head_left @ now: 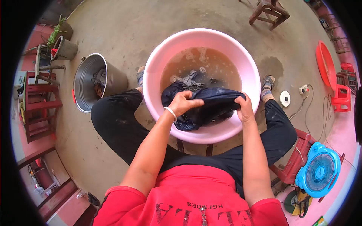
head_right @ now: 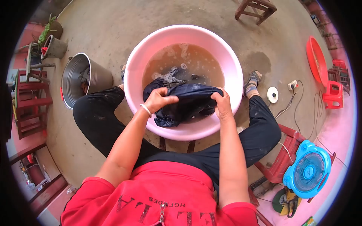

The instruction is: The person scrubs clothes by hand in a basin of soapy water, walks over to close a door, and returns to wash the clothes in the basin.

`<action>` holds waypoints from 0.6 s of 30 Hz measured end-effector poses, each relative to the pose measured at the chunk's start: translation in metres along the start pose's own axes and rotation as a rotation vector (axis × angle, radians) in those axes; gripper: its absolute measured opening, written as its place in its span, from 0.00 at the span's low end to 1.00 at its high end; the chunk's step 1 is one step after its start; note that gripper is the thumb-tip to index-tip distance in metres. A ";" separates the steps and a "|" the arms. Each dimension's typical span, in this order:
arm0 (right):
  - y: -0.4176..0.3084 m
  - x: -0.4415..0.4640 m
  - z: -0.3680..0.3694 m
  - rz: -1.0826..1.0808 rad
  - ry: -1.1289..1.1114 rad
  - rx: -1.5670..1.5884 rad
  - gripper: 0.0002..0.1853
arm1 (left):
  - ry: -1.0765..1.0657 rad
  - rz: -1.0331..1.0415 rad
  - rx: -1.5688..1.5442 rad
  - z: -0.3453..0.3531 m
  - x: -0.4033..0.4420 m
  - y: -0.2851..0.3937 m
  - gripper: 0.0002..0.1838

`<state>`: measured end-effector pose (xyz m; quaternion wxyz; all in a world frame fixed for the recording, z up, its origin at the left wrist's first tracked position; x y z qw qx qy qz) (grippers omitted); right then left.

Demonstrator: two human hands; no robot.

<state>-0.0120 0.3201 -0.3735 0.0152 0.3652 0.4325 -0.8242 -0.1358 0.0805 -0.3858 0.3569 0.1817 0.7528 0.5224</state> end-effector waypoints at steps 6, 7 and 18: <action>0.033 0.018 0.050 -0.015 -0.030 0.359 0.33 | 0.463 -0.329 -1.271 0.032 0.009 -0.032 0.08; 0.031 0.011 0.071 0.006 -0.132 0.257 0.33 | 0.551 -0.473 -1.278 0.035 0.003 -0.018 0.14; 0.010 0.015 0.121 -0.591 0.514 -1.035 0.20 | 0.466 -0.328 -1.305 0.086 -0.004 -0.005 0.14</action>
Point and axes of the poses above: each hand's wrist, its own x-axis towards the middle knuckle, its own z-axis out of the palm, y = z × x, the point moved 6 cm from there along x, towards the middle knuckle, and after that the axes turned 11 degrees about z, right-handed, at the moved point
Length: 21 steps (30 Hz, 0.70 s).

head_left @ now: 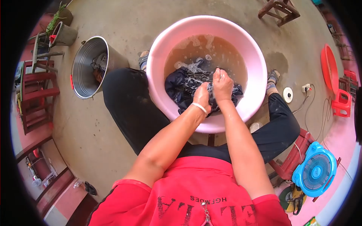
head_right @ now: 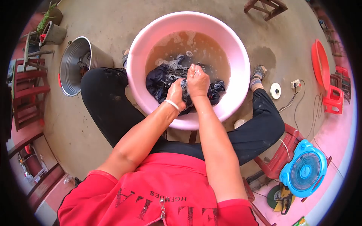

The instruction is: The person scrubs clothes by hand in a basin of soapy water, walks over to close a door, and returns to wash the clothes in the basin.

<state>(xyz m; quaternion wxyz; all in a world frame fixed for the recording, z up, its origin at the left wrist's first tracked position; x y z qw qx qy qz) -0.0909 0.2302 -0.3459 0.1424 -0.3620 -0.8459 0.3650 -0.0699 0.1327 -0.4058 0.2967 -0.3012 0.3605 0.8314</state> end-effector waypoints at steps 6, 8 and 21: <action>-0.029 -0.033 0.000 -0.078 -0.056 0.052 0.20 | -0.683 -0.079 -0.458 -0.008 0.034 -0.012 0.17; 0.028 0.011 0.000 0.112 -0.039 -0.111 0.23 | 0.007 -0.194 0.135 0.009 -0.010 0.011 0.18; 0.076 -0.005 -0.014 0.474 -0.548 0.917 0.20 | 0.436 -0.046 0.093 -0.072 0.045 0.032 0.12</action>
Point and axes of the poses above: each hand's wrist, its own x-axis towards the middle knuckle, its own z-axis out of the palm, y = z × x, the point moved 6 cm from there along x, towards the middle knuckle, and after that the axes turned 11 degrees about z, right-handed, at the moved point
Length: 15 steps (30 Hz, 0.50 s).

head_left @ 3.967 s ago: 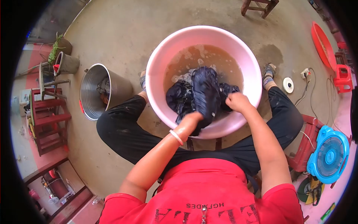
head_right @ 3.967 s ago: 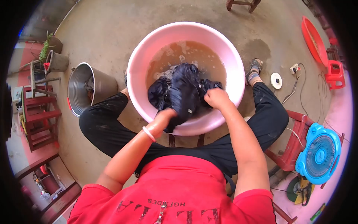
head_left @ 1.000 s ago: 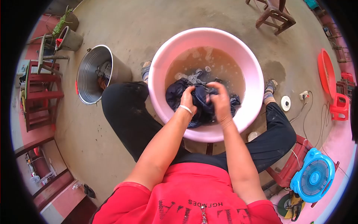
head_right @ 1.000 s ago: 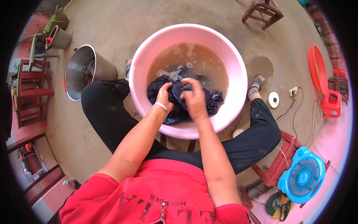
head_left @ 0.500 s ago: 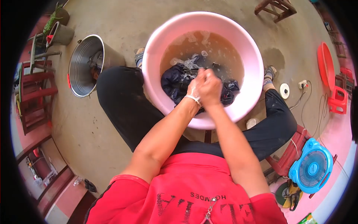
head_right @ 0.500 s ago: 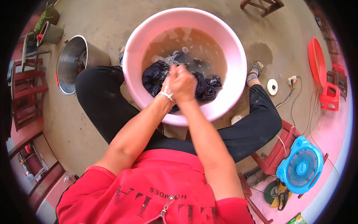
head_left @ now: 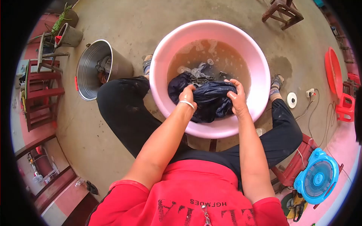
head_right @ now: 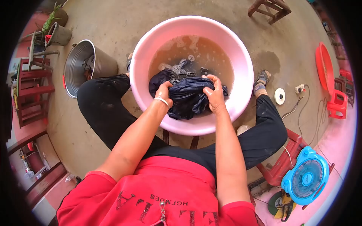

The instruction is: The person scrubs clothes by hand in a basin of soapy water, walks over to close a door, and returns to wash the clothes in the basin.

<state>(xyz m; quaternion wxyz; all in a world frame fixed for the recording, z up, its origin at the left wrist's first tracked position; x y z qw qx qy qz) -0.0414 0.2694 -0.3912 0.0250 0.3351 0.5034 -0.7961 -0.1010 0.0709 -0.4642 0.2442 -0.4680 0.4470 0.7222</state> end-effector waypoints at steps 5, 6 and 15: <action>-0.036 -0.050 0.100 -0.403 -0.030 -0.535 0.15 | -0.130 0.108 0.027 0.007 0.010 -0.019 0.10; -0.040 -0.070 0.124 -0.459 0.018 -0.709 0.11 | -0.403 0.008 -0.176 0.015 -0.015 -0.018 0.12; -0.023 -0.029 0.100 -0.455 0.404 -0.919 0.10 | -0.481 0.171 0.250 0.032 -0.046 -0.021 0.13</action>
Point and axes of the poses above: each hand's wrist, its own x-axis towards the middle knuckle, its own z-axis out of the palm, y = z × x, the point moved 6 cm from there along x, towards the middle knuckle, and after that the axes turned 11 degrees about z, right-handed, at the moved point
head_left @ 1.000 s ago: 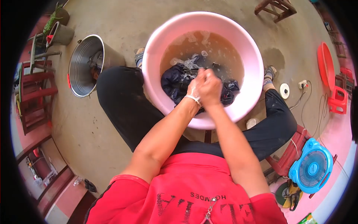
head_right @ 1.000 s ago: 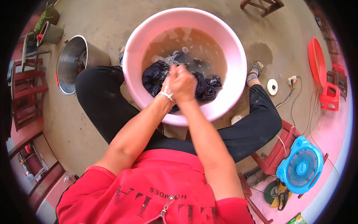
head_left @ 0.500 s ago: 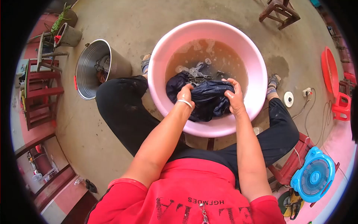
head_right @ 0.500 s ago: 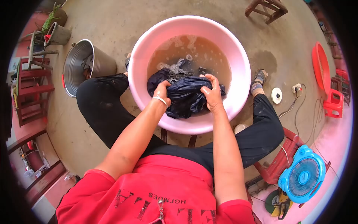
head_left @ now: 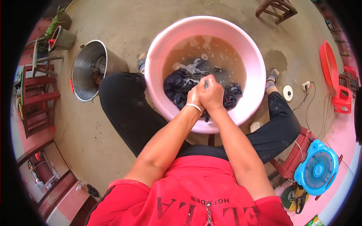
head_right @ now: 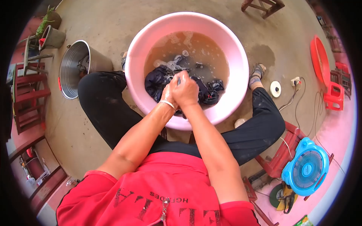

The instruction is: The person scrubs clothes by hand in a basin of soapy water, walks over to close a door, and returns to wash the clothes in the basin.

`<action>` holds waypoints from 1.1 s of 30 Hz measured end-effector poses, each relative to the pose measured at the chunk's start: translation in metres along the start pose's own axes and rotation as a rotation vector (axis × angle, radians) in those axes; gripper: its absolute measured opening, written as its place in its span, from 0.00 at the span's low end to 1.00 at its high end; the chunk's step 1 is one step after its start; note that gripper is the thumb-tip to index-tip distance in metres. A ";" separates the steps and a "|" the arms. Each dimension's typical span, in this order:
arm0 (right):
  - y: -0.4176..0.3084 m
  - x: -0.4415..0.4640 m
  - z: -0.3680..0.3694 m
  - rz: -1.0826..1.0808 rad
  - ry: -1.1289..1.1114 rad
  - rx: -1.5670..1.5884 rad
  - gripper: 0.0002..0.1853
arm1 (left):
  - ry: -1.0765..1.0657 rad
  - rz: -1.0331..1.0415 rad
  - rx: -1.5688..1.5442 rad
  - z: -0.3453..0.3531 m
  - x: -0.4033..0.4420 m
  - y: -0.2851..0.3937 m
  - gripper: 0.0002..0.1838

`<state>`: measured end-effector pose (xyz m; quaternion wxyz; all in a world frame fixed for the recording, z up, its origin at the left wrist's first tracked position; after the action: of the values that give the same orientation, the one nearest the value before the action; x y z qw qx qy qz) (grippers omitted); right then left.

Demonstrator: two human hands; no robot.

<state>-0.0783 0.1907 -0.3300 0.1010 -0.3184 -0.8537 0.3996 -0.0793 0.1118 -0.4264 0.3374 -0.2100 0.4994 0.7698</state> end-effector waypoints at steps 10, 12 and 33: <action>0.142 0.046 -0.002 0.260 -0.379 -0.153 0.24 | -0.228 -0.265 -0.200 0.025 -0.020 0.023 0.11; 0.157 0.005 0.001 0.494 -0.857 0.094 0.25 | -0.169 -0.240 -0.164 0.024 -0.027 0.071 0.13; 0.063 -0.057 0.002 0.976 -0.804 0.486 0.42 | 0.226 -0.150 -0.010 -0.031 0.040 0.001 0.16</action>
<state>-0.0055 0.1834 -0.3739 -0.3476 -0.4621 -0.4692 0.6675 -0.1077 0.0957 -0.4651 0.3344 -0.3340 0.5133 0.7164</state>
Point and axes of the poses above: each hand's wrist, its own x-axis towards the middle knuckle, its own z-axis out of the palm, y = z × x, the point moved 6 cm from there along x, towards the middle knuckle, and after that the axes turned 11 degrees about z, right-handed, at the moved point
